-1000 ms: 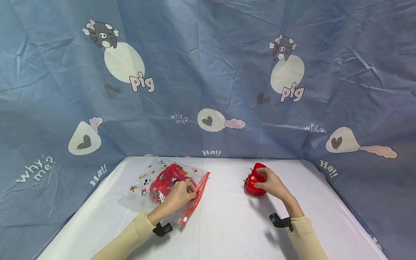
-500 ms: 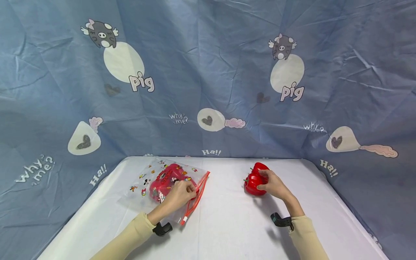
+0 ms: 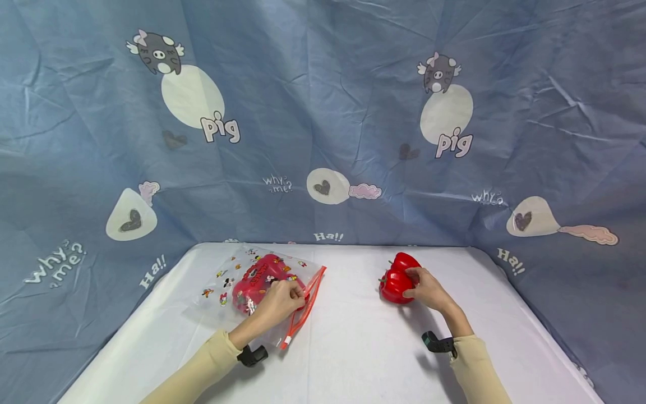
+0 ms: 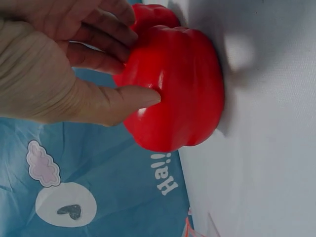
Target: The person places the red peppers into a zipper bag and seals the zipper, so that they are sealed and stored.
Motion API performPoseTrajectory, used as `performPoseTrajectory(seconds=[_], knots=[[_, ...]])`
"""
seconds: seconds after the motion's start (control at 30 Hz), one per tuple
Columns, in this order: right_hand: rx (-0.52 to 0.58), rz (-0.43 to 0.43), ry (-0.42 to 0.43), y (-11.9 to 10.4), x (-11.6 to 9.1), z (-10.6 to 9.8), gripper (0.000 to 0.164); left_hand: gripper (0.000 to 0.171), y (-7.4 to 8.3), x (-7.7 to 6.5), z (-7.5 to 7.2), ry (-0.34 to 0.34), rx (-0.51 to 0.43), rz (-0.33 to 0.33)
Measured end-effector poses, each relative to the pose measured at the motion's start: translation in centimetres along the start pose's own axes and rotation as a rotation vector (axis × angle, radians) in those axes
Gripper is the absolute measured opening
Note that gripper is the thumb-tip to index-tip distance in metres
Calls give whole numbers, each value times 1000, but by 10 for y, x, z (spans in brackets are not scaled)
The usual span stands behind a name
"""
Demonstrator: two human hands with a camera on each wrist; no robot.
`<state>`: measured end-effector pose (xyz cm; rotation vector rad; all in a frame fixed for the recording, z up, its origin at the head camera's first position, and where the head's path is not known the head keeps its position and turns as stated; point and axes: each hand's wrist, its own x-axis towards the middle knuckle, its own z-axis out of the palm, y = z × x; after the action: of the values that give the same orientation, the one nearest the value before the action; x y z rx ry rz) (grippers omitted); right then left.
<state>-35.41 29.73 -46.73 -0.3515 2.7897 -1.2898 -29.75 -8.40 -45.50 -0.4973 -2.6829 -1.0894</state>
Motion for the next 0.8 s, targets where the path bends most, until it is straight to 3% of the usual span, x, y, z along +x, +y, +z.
performPoseTrajectory(seconds=[0.8], knots=[[-29, 68, -68, 7, 0, 2, 66, 11, 0, 0, -1, -2, -5, -3]])
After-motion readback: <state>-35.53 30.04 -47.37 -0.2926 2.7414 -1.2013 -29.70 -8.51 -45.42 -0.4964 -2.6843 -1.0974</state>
